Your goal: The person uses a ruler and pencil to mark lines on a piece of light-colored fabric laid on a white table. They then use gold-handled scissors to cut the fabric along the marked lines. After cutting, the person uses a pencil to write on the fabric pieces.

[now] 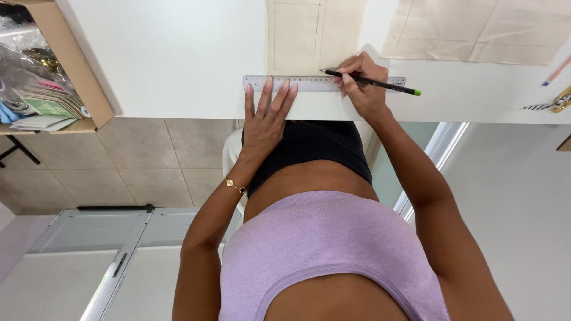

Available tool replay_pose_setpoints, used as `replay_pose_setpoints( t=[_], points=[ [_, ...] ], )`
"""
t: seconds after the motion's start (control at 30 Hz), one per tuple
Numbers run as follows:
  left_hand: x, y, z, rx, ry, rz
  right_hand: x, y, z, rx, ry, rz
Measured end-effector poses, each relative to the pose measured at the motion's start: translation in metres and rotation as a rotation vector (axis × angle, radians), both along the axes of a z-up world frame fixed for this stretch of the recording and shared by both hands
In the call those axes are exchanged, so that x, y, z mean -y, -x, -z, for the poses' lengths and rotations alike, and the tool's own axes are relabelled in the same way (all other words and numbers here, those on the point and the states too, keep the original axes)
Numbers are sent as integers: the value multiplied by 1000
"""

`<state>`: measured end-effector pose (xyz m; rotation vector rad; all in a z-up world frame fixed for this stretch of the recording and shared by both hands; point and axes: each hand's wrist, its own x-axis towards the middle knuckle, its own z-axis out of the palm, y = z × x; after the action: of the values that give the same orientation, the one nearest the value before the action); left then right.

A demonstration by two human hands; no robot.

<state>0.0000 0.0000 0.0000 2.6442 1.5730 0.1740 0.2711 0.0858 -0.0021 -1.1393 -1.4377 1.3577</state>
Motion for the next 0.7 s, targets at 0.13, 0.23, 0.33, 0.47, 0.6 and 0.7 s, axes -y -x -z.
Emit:
replay_pose_setpoints(
  t=[0.13, 0.23, 0.33, 0.47, 0.6, 0.7],
  points=[
    [-1, 0, -2, 4, -5, 0, 1, -3, 6, 18, -27, -29],
    [0, 0, -1, -1, -2, 3, 0, -1, 3, -21, 0, 6],
    [1, 3, -3, -18, 0, 7, -2, 0, 1, 15, -53, -55],
    [4, 1, 7, 104, -140, -3, -1, 4, -21, -99, -14, 42],
    [9, 9, 13, 246, -280, 18, 21, 5, -45, 137, -176, -64],
    [17, 21, 18, 324, -268, 158, 31, 4, -59, 278, -435, -123]
  ],
)
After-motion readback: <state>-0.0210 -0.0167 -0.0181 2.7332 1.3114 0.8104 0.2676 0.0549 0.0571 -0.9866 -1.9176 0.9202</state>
